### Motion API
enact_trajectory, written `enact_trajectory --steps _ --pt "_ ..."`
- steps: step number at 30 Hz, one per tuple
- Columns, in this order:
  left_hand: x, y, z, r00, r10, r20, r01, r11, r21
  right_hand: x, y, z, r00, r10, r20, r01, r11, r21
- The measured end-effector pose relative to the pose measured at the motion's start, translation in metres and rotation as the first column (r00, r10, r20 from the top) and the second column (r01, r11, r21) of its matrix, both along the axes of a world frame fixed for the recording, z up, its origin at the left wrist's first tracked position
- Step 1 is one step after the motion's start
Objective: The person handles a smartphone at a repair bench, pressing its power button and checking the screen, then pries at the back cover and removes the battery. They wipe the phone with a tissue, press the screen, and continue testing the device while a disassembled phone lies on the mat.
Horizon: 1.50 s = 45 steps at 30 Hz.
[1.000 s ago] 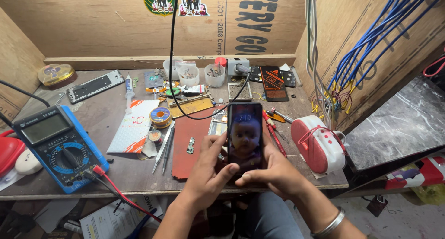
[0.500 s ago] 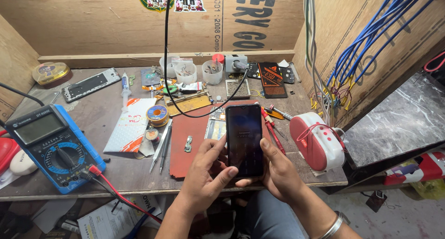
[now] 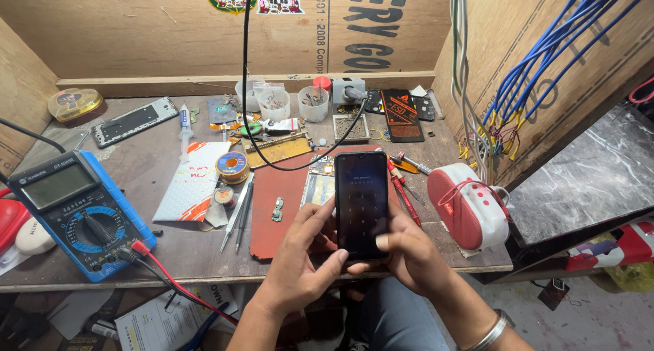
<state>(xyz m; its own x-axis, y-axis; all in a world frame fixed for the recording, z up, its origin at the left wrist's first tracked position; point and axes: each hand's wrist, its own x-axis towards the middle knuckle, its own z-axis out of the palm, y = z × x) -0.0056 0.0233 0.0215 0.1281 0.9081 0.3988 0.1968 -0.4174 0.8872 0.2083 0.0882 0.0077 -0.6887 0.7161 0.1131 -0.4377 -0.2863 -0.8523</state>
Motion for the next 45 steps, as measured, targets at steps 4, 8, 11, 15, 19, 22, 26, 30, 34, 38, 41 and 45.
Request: enact_trajectory --steps 4,8,11,15,19,22,26,30,34,38,41,45 --pt "-0.001 0.000 0.000 1.000 0.006 0.008 -0.006 1.000 -0.019 0.000 -0.001 0.009 0.998 0.052 0.037 -0.050 0.997 -0.050" --pt "0.000 0.000 0.000 1.000 0.025 -0.009 -0.025 1.000 0.005 -0.003 -0.001 0.011 0.997 0.055 0.051 -0.052 0.997 -0.063" --pt "-0.001 0.000 0.000 1.000 0.021 -0.003 -0.021 1.000 0.001 -0.002 -0.002 0.010 0.997 0.062 0.048 -0.059 0.997 -0.056" --pt "-0.001 0.000 0.000 1.000 0.020 -0.002 -0.020 1.000 -0.008 -0.001 -0.001 0.010 0.997 0.079 0.016 -0.078 0.996 -0.051" --pt "0.000 -0.001 0.000 0.999 0.032 -0.016 -0.032 0.999 -0.017 -0.001 -0.002 0.011 0.997 0.062 0.039 -0.059 0.996 -0.069" --pt "0.001 0.000 0.001 0.999 0.037 -0.021 -0.038 0.999 -0.018 -0.002 -0.003 0.011 0.997 0.052 0.049 -0.049 0.997 -0.056" --pt "0.001 0.001 0.002 0.998 0.048 -0.036 -0.049 0.998 -0.036 -0.002 -0.004 0.009 0.997 0.023 0.074 -0.022 1.000 -0.023" --pt "0.003 0.002 0.003 0.995 0.074 -0.069 -0.076 0.997 -0.024 0.001 -0.002 0.002 0.995 0.024 0.094 -0.022 1.000 -0.012" --pt "0.004 0.003 0.004 0.999 0.040 -0.011 -0.041 0.998 -0.044 0.001 0.000 -0.009 0.996 0.013 0.087 -0.013 1.000 0.007" --pt "0.002 0.004 0.004 0.997 0.041 -0.072 -0.047 0.995 -0.083 -0.003 -0.003 -0.013 0.967 -0.022 0.253 -0.006 0.994 0.110" --pt "0.001 0.004 0.002 0.995 0.047 -0.089 -0.052 0.997 -0.059 -0.010 -0.012 -0.009 0.976 -0.001 0.216 -0.003 1.000 0.016" --pt "0.000 0.006 -0.003 0.997 -0.049 0.064 0.051 0.998 -0.026 -0.015 -0.015 0.006 0.996 -0.029 -0.090 0.009 0.977 -0.213"
